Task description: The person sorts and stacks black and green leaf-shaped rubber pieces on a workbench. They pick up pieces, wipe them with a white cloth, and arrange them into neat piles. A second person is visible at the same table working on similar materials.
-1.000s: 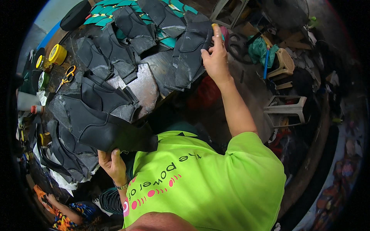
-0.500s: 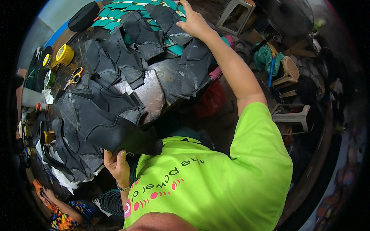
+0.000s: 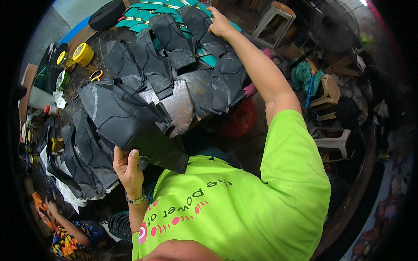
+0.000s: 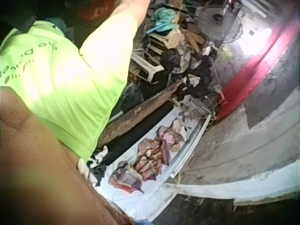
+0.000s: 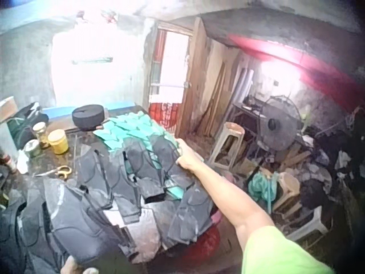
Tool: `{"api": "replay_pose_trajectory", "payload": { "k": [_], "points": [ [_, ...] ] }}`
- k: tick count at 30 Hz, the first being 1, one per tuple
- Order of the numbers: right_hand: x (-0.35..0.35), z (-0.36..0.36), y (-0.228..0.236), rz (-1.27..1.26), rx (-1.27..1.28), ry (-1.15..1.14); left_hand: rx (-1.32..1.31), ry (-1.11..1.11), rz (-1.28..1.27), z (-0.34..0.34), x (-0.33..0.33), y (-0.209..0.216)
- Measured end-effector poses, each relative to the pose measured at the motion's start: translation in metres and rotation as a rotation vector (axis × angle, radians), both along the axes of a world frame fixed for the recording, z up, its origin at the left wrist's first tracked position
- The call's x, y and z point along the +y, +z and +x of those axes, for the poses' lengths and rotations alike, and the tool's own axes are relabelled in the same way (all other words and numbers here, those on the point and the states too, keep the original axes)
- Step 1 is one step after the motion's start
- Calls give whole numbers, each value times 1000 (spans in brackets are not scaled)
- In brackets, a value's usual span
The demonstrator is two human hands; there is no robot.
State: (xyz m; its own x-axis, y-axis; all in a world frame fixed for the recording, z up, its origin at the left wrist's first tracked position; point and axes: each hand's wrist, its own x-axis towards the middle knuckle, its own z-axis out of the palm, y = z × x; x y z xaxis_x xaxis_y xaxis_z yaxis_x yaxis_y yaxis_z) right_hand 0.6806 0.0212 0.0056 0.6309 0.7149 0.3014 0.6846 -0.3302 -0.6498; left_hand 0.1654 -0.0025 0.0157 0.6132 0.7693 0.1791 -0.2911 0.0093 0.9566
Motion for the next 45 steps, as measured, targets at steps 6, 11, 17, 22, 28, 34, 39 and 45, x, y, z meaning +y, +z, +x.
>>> {"api": "replay_pose_trajectory", "payload": {
  "k": [6, 11, 17, 22, 28, 34, 39, 45],
  "points": [
    [-9, -19, 20, 141, 278, 67, 11, 25, -36, 6, 0, -3],
    [-13, -16, 23, 218, 382, 157, -1, 42, -60, 12, 2, -1],
    [-12, -17, 30, 379, 252, 268, -38, -43, -243, 17, 15, -14],
    [-5, -26, 45, 519, 346, 350, -144, -125, -271, 23, 23, -21],
    [-1, -41, 59, 513, 254, 343, -104, -117, -270, 22, 24, -27],
    [13, -9, 45, 552, 365, 300, -183, -50, -427, 20, 22, -30],
    [32, 26, 8, 261, 372, 134, -181, -9, -460, 28, 17, -25],
    [-4, -27, 35, -56, -513, -52, -255, -77, -490, 24, 16, -20]
  ]
}}
